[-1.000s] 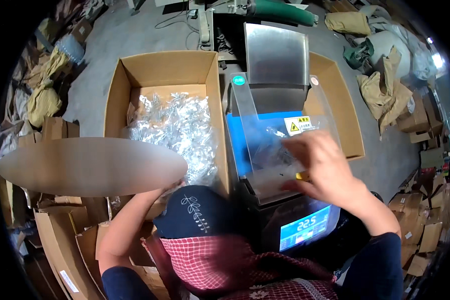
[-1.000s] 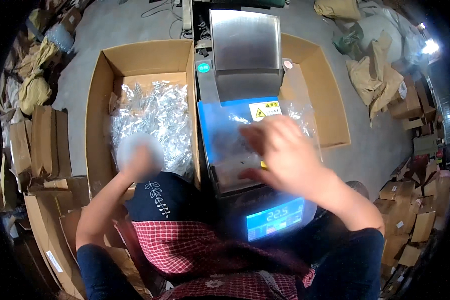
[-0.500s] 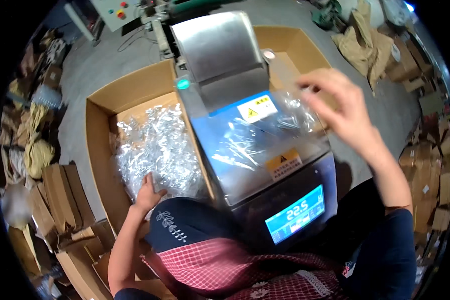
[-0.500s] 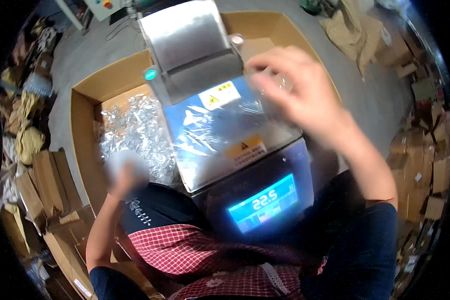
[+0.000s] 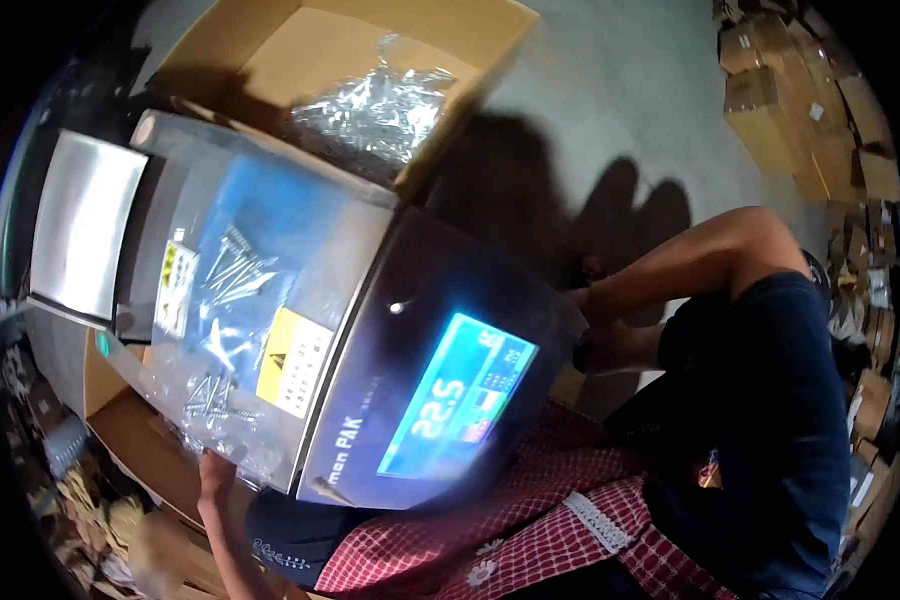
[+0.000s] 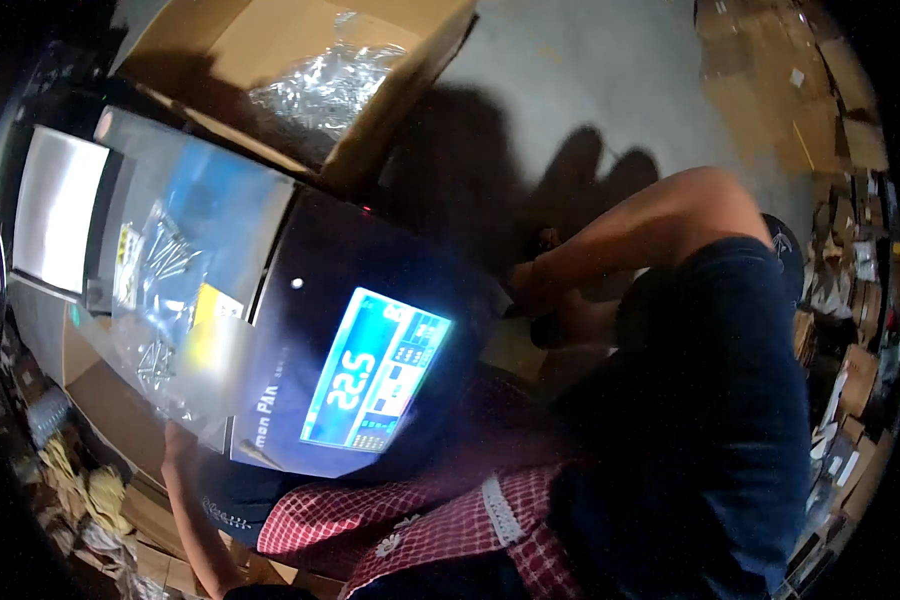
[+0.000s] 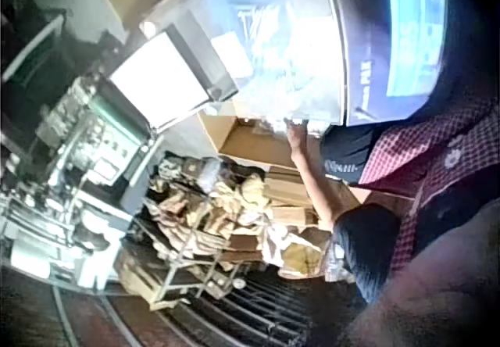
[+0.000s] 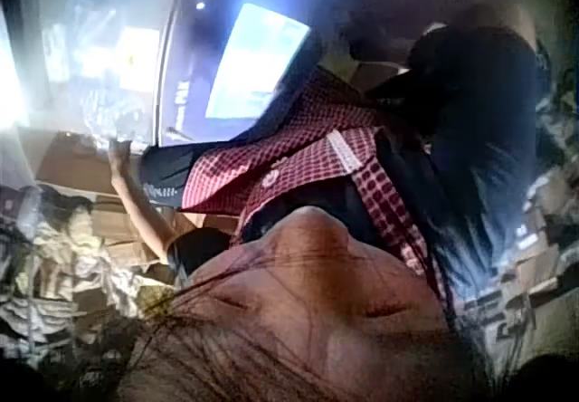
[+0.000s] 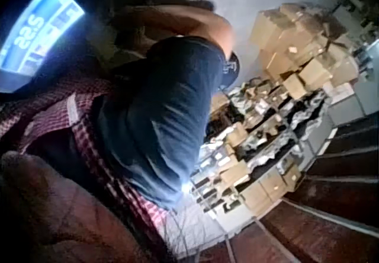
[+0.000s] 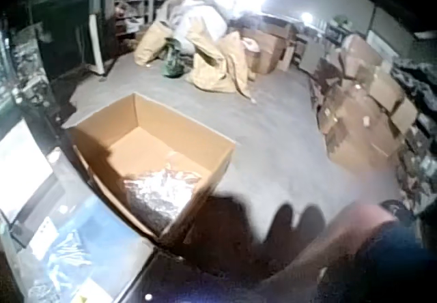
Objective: The person takes a small plastic bag containing screws, moves to an electronic scale to check the weight, and then places the bag into a cardboard box with bubble wrap.
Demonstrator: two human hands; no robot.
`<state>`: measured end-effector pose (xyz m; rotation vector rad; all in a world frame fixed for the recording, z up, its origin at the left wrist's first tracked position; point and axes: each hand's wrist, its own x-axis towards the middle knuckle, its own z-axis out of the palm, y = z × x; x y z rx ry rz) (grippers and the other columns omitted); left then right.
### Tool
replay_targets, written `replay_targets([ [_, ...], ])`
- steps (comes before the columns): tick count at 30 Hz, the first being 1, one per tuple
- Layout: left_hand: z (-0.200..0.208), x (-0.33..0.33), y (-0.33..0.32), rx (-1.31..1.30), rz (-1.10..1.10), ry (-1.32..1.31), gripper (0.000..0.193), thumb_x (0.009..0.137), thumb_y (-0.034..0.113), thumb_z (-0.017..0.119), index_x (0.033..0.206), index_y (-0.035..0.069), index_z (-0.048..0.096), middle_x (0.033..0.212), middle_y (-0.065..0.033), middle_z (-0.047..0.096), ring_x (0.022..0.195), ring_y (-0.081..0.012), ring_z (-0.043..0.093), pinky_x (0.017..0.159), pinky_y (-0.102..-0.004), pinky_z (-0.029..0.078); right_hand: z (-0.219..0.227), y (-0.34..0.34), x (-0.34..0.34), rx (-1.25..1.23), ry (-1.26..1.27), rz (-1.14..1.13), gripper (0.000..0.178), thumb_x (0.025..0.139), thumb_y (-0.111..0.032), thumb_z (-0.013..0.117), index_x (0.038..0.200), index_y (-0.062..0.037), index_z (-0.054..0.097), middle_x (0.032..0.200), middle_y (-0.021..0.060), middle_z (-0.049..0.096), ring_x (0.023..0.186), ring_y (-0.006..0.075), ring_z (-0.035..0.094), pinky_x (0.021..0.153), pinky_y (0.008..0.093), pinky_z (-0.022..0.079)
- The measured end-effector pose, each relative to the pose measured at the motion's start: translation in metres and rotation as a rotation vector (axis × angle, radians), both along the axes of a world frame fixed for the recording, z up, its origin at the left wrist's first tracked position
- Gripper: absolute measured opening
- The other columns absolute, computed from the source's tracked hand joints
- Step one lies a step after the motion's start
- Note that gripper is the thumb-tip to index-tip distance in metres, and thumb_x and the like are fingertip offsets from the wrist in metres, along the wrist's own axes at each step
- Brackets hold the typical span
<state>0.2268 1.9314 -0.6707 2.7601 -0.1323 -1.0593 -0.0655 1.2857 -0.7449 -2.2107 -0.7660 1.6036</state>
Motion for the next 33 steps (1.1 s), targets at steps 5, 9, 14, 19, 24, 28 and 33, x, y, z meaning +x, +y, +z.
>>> replay_targets([
  [5,0.036,0.049,-0.033,-0.146,-0.205,-0.196,0.06,0.082,0.013,0.07,0.137,0.002,0.05,0.136,-0.0208,0.055,0.125,-0.0364,0.052,0.103,-0.0427,0.044,-0.034,0.047,-0.036,0.021,-0.039,-0.087,0.027,0.087,-0.027,0.058,0.097,-0.0052,0.072,0.098,0.014,0.071,0.091,0.0285,0.069,0.073,0.0412,0.055],
  [9,0.054,0.063,-0.045,-0.214,-0.321,-0.322,0.052,0.081,0.01,0.068,0.132,0.002,0.056,0.135,-0.0191,0.055,0.127,-0.0379,0.049,0.105,-0.0438,0.042,-0.047,0.057,-0.038,0.032,-0.051,-0.143,0.029,0.088,-0.03,0.059,0.098,-0.0058,0.072,0.097,0.0133,0.071,0.091,0.0277,0.069,0.073,0.041,0.055],
  [14,0.067,0.057,-0.068,-0.23,-0.175,-0.336,0.054,0.084,0.009,0.064,0.136,-0.001,0.051,0.131,-0.0231,0.056,0.119,-0.0406,0.055,0.098,-0.0411,0.047,-0.051,0.059,-0.028,0.052,-0.04,-0.186,0.031,0.089,-0.033,0.059,0.1,-0.0065,0.071,0.097,0.0125,0.071,0.091,0.0266,0.068,0.074,0.0407,0.055],
  [19,0.09,0.066,-0.033,-0.135,-0.262,-0.367,0.046,0.09,0.011,0.058,0.133,-0.006,0.051,0.116,-0.0225,0.065,0.101,-0.0349,0.064,0.087,-0.0373,0.051,-0.041,0.037,-0.013,0.039,0.063,-0.221,0.034,0.091,-0.037,0.06,0.101,-0.0072,0.071,0.097,0.0117,0.071,0.091,0.0255,0.068,0.074,0.0404,0.054],
  [24,0.167,0.022,-0.097,-0.328,-0.137,-0.725,0.022,0.096,0.015,0.058,0.104,-0.003,0.069,0.095,-0.0081,0.072,0.08,-0.0168,0.063,0.07,-0.033,0.05,0.134,-0.06,0.092,0.004,0.068,0.156,0.03,0.086,-0.037,0.065,0.097,-0.0103,0.074,0.093,0.0119,0.072,0.083,0.0263,0.068,0.068,0.0416,0.054],
  [28,0.22,-0.025,-0.201,-0.624,0.274,-0.935,0.029,0.103,0.02,0.05,0.107,-0.004,0.066,0.089,-0.0068,0.067,0.076,-0.0134,0.057,0.07,-0.0262,0.046,0.176,-0.1,0.107,-0.158,-0.136,-0.144,0.022,0.078,-0.034,0.068,0.073,-0.0127,0.072,0.076,0.0083,0.07,0.07,0.0297,0.066,0.061,0.0452,0.049],
  [33,0.207,-0.067,-0.295,-0.754,-0.38,-0.751,0.022,0.097,0.009,0.057,0.112,-0.005,0.065,0.105,-0.0145,0.071,0.093,-0.0247,0.069,0.082,-0.0373,0.054,0.06,-0.071,0.073,-0.201,-0.36,0.555,0.021,0.08,-0.033,0.069,0.08,-0.0138,0.076,0.082,0.0087,0.072,0.074,0.0293,0.066,0.067,0.0468,0.05],
])
